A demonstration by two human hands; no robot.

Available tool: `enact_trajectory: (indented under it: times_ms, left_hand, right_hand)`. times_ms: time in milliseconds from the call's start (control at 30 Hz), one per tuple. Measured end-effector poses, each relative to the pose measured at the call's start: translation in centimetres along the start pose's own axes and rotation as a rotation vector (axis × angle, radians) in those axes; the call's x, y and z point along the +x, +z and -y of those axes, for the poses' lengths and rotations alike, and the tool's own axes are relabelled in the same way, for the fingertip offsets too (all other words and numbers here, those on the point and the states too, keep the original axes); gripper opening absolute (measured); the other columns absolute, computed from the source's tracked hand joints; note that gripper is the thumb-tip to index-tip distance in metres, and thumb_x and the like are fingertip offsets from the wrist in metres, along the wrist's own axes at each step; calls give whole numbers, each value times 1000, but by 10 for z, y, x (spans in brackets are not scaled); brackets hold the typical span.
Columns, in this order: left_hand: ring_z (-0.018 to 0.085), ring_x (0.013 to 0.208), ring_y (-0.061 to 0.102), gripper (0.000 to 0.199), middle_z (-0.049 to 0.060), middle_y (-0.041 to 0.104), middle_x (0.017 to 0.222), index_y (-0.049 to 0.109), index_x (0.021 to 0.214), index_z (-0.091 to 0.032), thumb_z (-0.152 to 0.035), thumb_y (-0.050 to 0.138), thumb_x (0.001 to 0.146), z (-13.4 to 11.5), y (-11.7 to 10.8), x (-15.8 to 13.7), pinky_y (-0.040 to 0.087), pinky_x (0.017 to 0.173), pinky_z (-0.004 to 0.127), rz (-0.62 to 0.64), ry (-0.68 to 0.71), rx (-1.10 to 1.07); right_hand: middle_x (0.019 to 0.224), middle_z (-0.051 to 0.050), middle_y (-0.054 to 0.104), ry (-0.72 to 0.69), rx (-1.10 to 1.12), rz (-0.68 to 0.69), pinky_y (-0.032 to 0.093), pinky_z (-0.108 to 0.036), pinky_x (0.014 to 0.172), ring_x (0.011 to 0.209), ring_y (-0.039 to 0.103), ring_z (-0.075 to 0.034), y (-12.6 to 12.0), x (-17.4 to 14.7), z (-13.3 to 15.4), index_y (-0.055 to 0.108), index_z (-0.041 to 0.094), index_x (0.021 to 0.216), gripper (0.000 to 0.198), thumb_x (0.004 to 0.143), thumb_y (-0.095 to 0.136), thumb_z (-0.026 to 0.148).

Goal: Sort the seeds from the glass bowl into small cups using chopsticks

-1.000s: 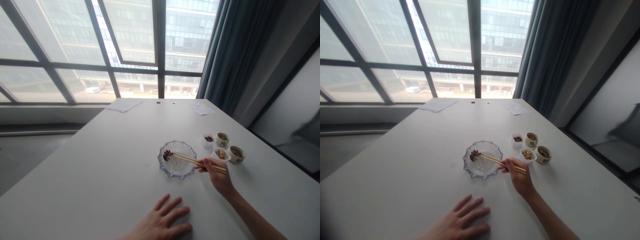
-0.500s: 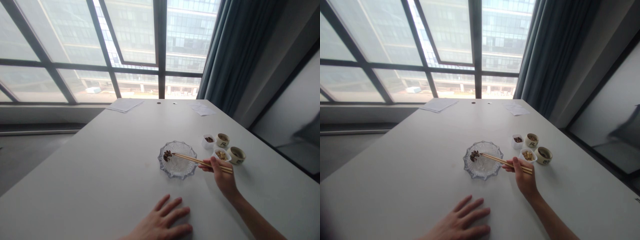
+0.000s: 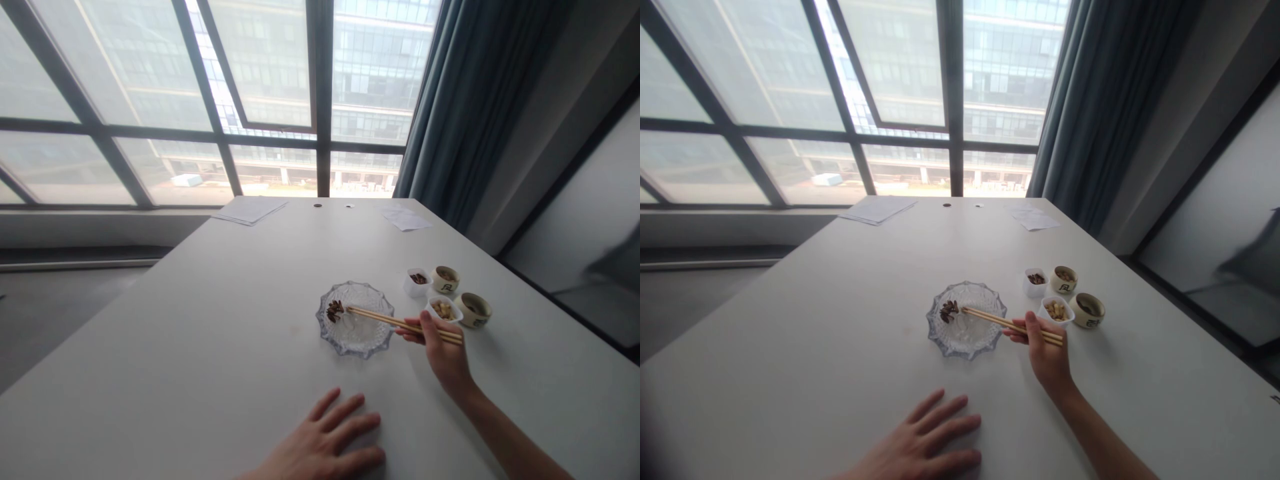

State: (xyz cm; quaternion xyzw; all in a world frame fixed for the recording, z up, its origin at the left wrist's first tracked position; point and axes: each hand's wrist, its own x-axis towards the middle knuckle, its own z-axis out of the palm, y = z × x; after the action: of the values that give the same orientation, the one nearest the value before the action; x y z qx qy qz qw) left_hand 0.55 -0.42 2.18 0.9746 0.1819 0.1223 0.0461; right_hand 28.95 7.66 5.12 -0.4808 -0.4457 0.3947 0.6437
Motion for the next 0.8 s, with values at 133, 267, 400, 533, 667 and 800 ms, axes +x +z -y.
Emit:
enact_trajectory:
  times_ms: [133,267,400,533,667,800]
  left_hand:
    - [28,153,46,50,1,54,162,60,146,-29,-17,75,100,0,1,0,21,134,48,-21,-6,5]
    - [27,154,45,47,0,54,162,60,146,-30,-19,74,102,-1,-3,0,19,134,47,-30,-6,0]
    - [27,154,46,49,1,55,162,61,147,-30,-19,75,101,-1,-6,0,22,133,47,-28,-3,14]
    - [29,154,45,54,1,53,164,60,149,-30,-18,78,99,0,-4,1,23,133,49,2,4,25]
    - [29,154,45,56,1,52,164,59,149,-29,-16,79,98,0,-2,0,23,133,51,13,4,2]
    - [30,154,45,55,1,52,164,59,149,-29,-16,78,98,1,-2,-1,23,132,52,16,1,-9]
  right_hand:
    - [70,-14,81,12,27,-52,72,-36,59,61,82,-30,-7,4,1,79,14,73,52,84,82,65]
    - [70,-13,81,-8,23,-77,71,-33,60,62,82,-28,-14,7,5,81,14,76,51,84,83,65]
    - [72,-13,81,-32,-22,-19,70,-28,60,63,82,-26,-16,6,10,84,13,83,48,85,84,61]
    - [73,-14,82,-47,-81,50,69,-29,55,62,82,-27,-12,4,10,84,12,82,46,84,85,58]
    - [73,-14,82,-35,-57,53,71,-34,57,62,82,-29,-7,2,7,84,13,81,49,85,84,61]
    - [73,-14,81,-27,-19,13,71,-35,58,62,82,-29,-5,1,3,83,13,79,52,85,82,64]
